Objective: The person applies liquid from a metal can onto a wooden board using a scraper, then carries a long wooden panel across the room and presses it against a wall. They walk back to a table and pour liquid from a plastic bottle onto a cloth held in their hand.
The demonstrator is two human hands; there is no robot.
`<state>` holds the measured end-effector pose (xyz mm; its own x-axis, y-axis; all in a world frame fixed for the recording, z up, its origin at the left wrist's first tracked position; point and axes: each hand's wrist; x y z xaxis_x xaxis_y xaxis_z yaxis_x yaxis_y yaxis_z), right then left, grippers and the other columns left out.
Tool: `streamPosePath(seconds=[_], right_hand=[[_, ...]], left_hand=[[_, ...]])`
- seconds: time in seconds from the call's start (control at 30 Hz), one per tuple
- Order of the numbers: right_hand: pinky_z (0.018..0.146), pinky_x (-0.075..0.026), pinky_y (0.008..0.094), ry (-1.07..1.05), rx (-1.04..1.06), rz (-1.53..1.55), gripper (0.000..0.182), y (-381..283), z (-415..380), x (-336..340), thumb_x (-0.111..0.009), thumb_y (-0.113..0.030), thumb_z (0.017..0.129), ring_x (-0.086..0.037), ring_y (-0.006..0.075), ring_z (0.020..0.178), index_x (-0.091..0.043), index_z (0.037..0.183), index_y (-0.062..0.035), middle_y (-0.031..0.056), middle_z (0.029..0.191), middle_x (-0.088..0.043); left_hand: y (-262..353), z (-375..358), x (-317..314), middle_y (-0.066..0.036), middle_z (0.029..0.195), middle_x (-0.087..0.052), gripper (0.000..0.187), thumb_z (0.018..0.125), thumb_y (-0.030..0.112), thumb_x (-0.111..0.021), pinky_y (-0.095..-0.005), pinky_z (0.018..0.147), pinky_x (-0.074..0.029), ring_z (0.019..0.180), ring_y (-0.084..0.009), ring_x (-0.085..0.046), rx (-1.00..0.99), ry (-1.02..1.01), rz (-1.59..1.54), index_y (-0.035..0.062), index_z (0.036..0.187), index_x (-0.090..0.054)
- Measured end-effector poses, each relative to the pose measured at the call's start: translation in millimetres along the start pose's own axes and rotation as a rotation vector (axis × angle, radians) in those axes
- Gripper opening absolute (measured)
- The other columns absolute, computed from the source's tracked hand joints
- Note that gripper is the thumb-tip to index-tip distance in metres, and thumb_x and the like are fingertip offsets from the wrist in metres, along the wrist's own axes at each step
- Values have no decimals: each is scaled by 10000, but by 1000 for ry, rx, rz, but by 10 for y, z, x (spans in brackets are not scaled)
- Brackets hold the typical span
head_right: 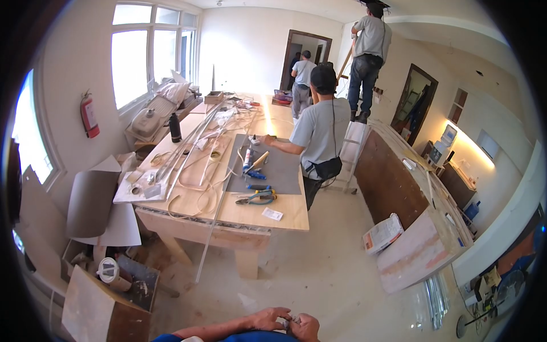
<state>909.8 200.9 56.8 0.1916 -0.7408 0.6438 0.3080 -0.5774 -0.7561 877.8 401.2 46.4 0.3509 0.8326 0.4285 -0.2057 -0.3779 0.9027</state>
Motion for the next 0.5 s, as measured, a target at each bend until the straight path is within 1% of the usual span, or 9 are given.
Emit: streamPosePath(seconds=[0.07, 0.17, 0.23, 0.27, 0.33, 0.37, 0.47, 0.5], right_hand=[[498, -421, 397, -2, 2, 5, 251, -29, -17, -30, -700, -207, 663, -546, 288, 509, -561, 619, -3, 179, 588, -547], [498, -417, 404, 5, -1, 18, 247, -123, -34, -34, -691, -194, 665, -536, 297, 510, -545, 616, -1, 180, 593, -543], [496, -413, 406, 32, 20, 28, 244, -120, -45, -79, -687, -187, 666, -523, 301, 506, -538, 620, 1, 182, 597, -543], [496, -412, 404, 36, 26, 41, 242, -127, -55, -89, -685, -184, 669, -516, 288, 504, -537, 621, 2, 177, 592, -535], [495, -409, 400, 46, 38, 67, 238, -164, -63, -97, -681, -178, 674, -502, 263, 500, -535, 625, 3, 168, 581, -521], [495, -409, 392, 33, 15, 88, 235, -194, -70, -86, -680, -176, 678, -499, 238, 505, -534, 623, 1, 155, 573, -516], [500, -416, 365, 19, -47, 155, 228, -303, -92, -59, -678, -174, 701, -495, 167, 530, -547, 629, -2, 112, 560, -514], [505, -422, 354, 28, -64, 181, 225, -294, -95, -86, -679, -176, 717, -500, 148, 545, -561, 638, -1, 94, 562, -523]], left_hand=[[5, -24, 59, -278, 1381, -530, 454, 792, 200, -683, -400, 1106, -398, 1289, -410, -511, 18, -33, 19, 18, 1208, -667], [16, -79, 76, -266, 1324, -571, 431, 787, 189, -684, -409, 1083, -416, 1250, -409, -537, 21, 7, 12, 18, 1182, -678], [4, -95, 112, -256, 1284, -593, 434, 778, 198, -696, -413, 1059, -434, 1218, -402, -557, -15, 8, -1, 18, 1172, -682], [-13, -100, 125, -251, 1264, -603, 435, 773, 202, -703, -415, 1047, -442, 1203, -399, -566, -33, 8, -7, 18, 1167, -684], [-117, -113, 87, -244, 1227, -617, 439, 759, 207, -713, -413, 1019, -462, 1172, -391, -582, 51, 55, 154, 13, 1152, -688], [-168, -115, 76, -240, 1208, -623, 440, 752, 209, -718, -412, 1005, -471, 1156, -387, -589, 92, 78, 235, 10, 1144, -690], [-264, -152, 155, -219, 1247, -624, 503, 769, 252, -739, -402, 981, -487, 1179, -358, -592, 142, 57, 192, 7, 1201, -660], [-188, -169, 206, -220, 1250, -625, 567, 781, 279, -745, -394, 985, -485, 1188, -350, -591, 187, 43, 107, 11, 1264, -613]])
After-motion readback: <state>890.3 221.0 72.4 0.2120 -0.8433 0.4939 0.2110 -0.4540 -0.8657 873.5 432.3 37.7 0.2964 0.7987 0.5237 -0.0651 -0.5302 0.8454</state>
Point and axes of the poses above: each hand's wrist, its own z-axis towards the middle knuckle, its own x-axis out of the back of the hand, y = z × x
